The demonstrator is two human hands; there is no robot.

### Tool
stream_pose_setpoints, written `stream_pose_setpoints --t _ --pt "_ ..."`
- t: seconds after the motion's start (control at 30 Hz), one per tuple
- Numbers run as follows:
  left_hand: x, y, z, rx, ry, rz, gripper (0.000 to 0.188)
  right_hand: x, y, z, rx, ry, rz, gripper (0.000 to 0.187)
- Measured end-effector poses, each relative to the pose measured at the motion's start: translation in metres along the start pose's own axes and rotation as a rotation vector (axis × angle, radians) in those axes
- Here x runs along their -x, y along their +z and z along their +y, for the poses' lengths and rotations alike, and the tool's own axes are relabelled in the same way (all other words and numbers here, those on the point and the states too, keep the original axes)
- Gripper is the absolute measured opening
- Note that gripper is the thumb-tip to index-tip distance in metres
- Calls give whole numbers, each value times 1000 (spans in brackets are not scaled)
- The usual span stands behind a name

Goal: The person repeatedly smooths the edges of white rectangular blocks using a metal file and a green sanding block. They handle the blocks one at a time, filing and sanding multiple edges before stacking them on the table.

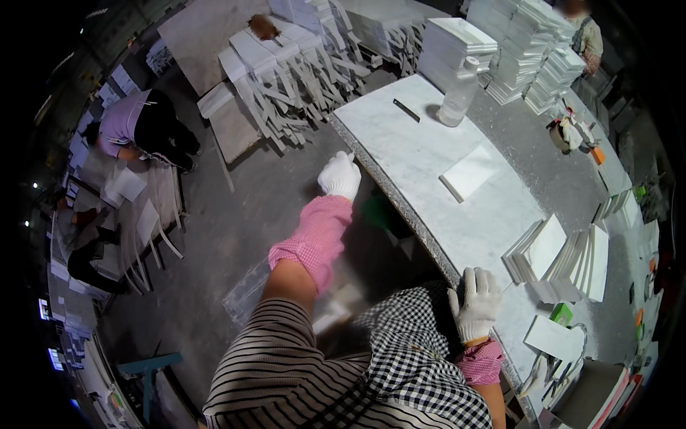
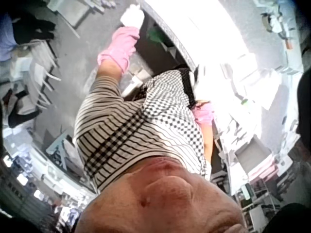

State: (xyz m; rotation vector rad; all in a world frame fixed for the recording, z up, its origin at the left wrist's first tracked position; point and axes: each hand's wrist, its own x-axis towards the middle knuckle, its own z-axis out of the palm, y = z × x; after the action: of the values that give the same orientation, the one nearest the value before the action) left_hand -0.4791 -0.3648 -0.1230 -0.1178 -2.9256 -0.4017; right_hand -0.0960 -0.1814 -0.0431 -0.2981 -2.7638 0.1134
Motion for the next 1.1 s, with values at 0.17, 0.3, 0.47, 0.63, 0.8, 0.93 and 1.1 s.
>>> stream_pose_setpoints --t 0.17,0.3,0.47,0.63,0.8,0.93,1.1 --pt "34 17 -17 -25 190 -112 29 2 0 -2 -48 13 14 56" --pt "83 39 -25 255 -141 -318 30 -4 -3 -1 -29 16 -16 55" --pt "40 12 -35 519 -69 -211 47 3 0 3 -35 4 -17 56" --pt "-19 -7 -38 615 97 -206 31 2 1 0 24 -10 9 57" --pt "-45 8 -29 676 22 -460 23 1 1 0 23 5 -20 58" --pt "-49 20 -23 605 25 -433 12 -1 4 3 -10 -1 -26 58" --pt "-49 -6 -19 968 -309 -819 10 1 5 1 -13 27 -49 61"
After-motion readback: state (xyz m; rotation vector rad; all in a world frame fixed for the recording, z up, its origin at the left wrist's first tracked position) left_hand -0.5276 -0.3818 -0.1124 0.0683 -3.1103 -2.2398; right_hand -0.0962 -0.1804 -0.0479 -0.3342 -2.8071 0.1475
